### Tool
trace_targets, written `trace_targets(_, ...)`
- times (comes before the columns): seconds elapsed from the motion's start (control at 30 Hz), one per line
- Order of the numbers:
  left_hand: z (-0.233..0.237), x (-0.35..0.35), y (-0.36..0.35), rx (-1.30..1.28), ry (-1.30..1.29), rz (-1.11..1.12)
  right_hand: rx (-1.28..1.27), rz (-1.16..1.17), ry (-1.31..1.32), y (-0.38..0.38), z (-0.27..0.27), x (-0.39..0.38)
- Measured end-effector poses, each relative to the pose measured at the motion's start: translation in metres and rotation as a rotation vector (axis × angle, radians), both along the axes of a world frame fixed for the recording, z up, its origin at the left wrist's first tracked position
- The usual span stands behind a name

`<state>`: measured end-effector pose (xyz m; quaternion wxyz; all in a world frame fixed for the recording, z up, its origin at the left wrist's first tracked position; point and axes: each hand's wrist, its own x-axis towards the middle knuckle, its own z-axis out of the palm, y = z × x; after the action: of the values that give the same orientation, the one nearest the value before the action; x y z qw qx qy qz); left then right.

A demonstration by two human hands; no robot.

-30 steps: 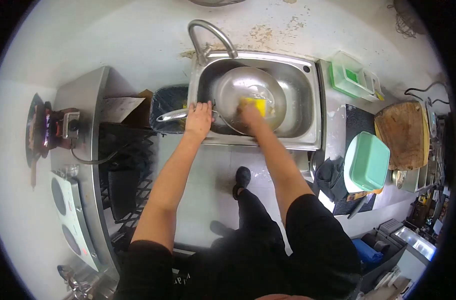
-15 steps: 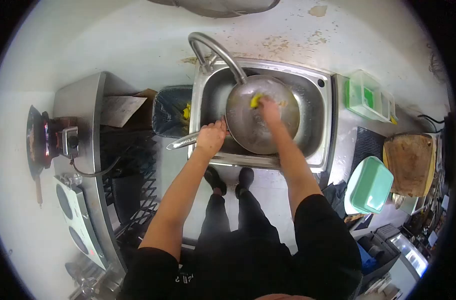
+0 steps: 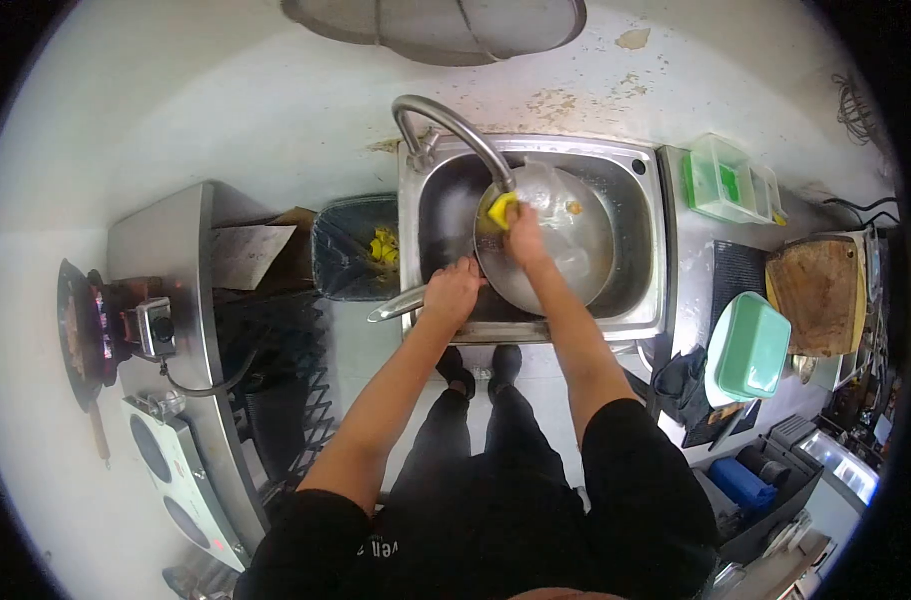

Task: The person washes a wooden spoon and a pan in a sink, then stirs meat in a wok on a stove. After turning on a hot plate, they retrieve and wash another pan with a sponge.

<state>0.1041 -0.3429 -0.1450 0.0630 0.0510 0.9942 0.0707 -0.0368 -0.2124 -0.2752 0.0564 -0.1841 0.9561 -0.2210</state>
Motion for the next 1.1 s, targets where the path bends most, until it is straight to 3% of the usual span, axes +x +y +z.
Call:
trace_targets(0.03, 0.004, -0.005, -0.005, 0.115, -0.083, 0.020, -0.008, -0.002, 0.009, -0.002, 0.016, 0.010)
trace_targets(0.1, 0.009, -0.027, -0.021, 0.276, -0.348, 0.067, 0.021, 0.227, -0.206, -0.001, 0.056, 0.031)
trace_targets(0.17, 0.036, -0.060, -0.024, 0.344, -0.052, 0.202, 0.027, 0.172, -0.269, 0.007, 0.068, 0.031)
trace_targets(0.23, 0.048, -0.108, -0.027, 0.704, 0.304, 0.412, 0.026, 0.114, -0.343, 0.010, 0.067, 0.034)
trace_targets(0.33, 0.046, -0.162, -0.028, 0.729, 0.427, 0.527, -0.001, 0.167, -0.256, 0.012, 0.059, 0.043)
trace_targets(0.4, 0.042, -0.180, -0.033, 0.694, 0.446, 0.681, 0.093, 0.293, 0.171, 0.022, 0.061, 0.045)
trace_targets(0.47, 0.039, -0.168, -0.027, 0.752, 0.528, 0.653, 0.040, 0.300, 0.195, 0.029, 0.043, 0.038)
trace_targets(0.5, 0.038, -0.160, -0.025, 0.808, 0.616, 0.622, -0.017, 0.290, 0.015, 0.027, 0.045, 0.036)
trace_targets(0.53, 0.033, -0.154, -0.026, 0.803, 0.613, 0.627, -0.076, 0.283, -0.163, 0.022, 0.047, 0.033)
trace_targets(0.6, 0.010, -0.141, -0.034, 0.669, 0.434, 0.377, -0.168, 0.199, -0.270, 0.012, 0.042, 0.029)
trace_targets(0.63, -0.027, -0.139, -0.048, 0.437, 0.546, 0.065, -0.255, 0.105, -0.375, 0.007, 0.039, 0.032)
trace_targets(0.67, -0.022, -0.134, -0.045, 0.432, 0.541, 0.076, -0.256, 0.115, -0.384, 0.003, 0.046, 0.036)
trace_targets(0.77, 0.004, -0.098, -0.024, 0.157, 0.342, 0.077, -0.279, 0.432, -0.515, 0.010, 0.075, 0.055)
trace_targets(0.83, 0.023, -0.048, -0.006, -0.003, 0.043, -0.056, -0.225, 0.700, -0.287, 0.044, 0.057, 0.077)
trace_targets(0.87, 0.031, -0.025, -0.002, -0.047, -0.075, -0.159, -0.021, 0.589, -0.402, 0.061, 0.050, 0.076)
trace_targets(0.9, 0.038, -0.003, 0.001, -0.020, -0.134, -0.174, 0.186, 0.472, -0.504, 0.076, 0.045, 0.067)
trace_targets(0.97, 0.028, 0.013, 0.000, -0.065, -0.106, -0.102, 0.376, 0.541, -0.191, 0.099, 0.042, 0.033)
trace_targets(1.1, 0.032, 0.014, 0.004, -0.085, -0.116, 0.095, 0.147, 0.353, -0.085, 0.022, 0.013, 0.020)
